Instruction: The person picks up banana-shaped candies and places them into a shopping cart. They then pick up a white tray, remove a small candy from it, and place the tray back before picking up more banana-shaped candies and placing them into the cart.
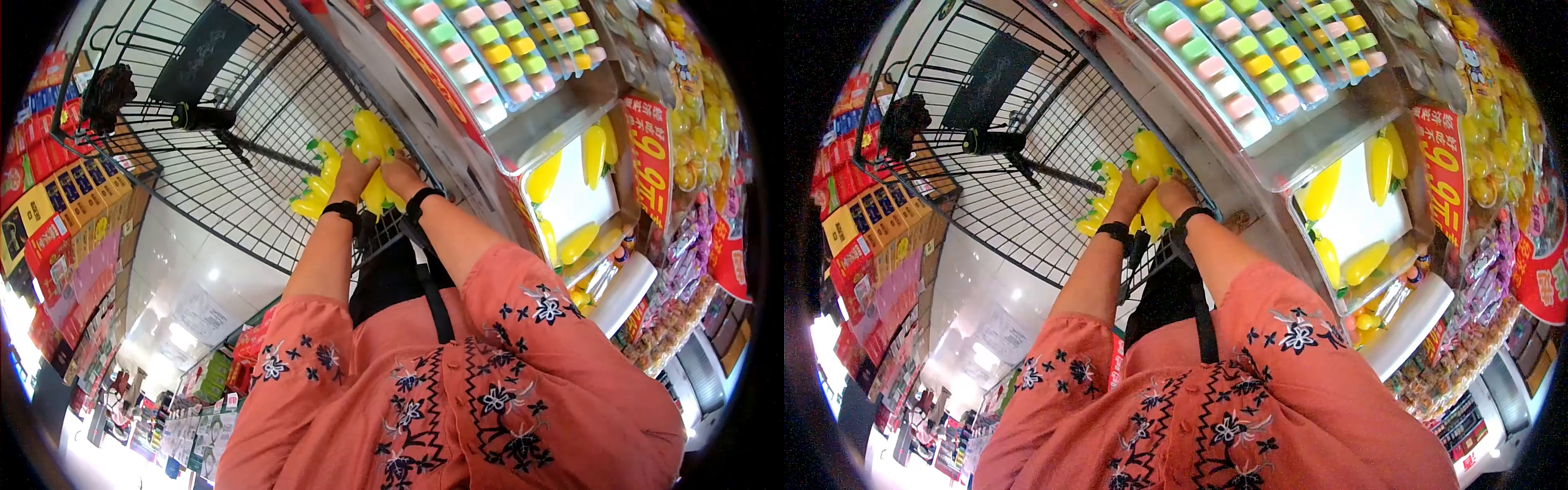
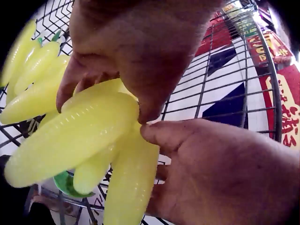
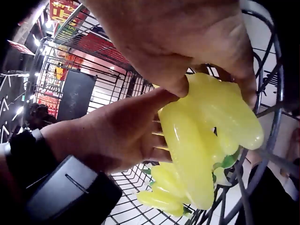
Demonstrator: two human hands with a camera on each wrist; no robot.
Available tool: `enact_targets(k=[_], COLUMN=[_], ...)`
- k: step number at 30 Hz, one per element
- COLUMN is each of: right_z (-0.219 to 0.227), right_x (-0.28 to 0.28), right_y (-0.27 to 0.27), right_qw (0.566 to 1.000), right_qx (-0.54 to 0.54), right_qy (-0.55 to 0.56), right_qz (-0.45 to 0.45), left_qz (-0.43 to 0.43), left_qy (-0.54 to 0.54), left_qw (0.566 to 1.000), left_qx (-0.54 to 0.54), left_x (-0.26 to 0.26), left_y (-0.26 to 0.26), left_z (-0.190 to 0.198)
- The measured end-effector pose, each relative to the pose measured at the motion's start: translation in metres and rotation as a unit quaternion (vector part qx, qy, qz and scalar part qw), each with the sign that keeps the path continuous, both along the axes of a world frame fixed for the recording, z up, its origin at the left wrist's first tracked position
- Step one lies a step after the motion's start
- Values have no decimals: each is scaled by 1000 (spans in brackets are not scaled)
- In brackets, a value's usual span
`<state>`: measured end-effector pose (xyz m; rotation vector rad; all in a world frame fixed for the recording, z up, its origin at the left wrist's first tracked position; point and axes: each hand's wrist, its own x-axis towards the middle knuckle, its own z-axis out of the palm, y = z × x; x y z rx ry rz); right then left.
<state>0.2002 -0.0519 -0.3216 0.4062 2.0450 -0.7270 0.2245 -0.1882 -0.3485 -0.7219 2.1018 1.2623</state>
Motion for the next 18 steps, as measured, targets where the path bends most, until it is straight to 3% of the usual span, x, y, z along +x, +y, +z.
enact_targets(k=[1, 4, 8, 9, 15, 18], right_z=[5, 36, 50, 51, 71, 98], right_x=[-1, -10, -14, -9, 9, 14], right_y=[1, 1, 1, 2, 22, 40], right_qw=[999, 998, 999, 999, 994, 986], right_qx=[-4, -37, -24, -35, -56, -127], right_qy=[5, -42, -18, 1, 55, 46], right_qz=[32, -11, 44, 38, 73, 94], left_qz=[-24, -77, -174, -207, -236, -251], left_qy=[-14, -70, -121, -110, -53, -64], left_qw=[999, 987, 962, 955, 949, 946], left_qx=[-36, -119, -170, -183, -204, -197], left_x=[0, -4, -4, 4, 30, 35], left_y=[4, 12, 19, 19, 17, 10], left_z=[-3, 10, 41, 31, 26, 25])
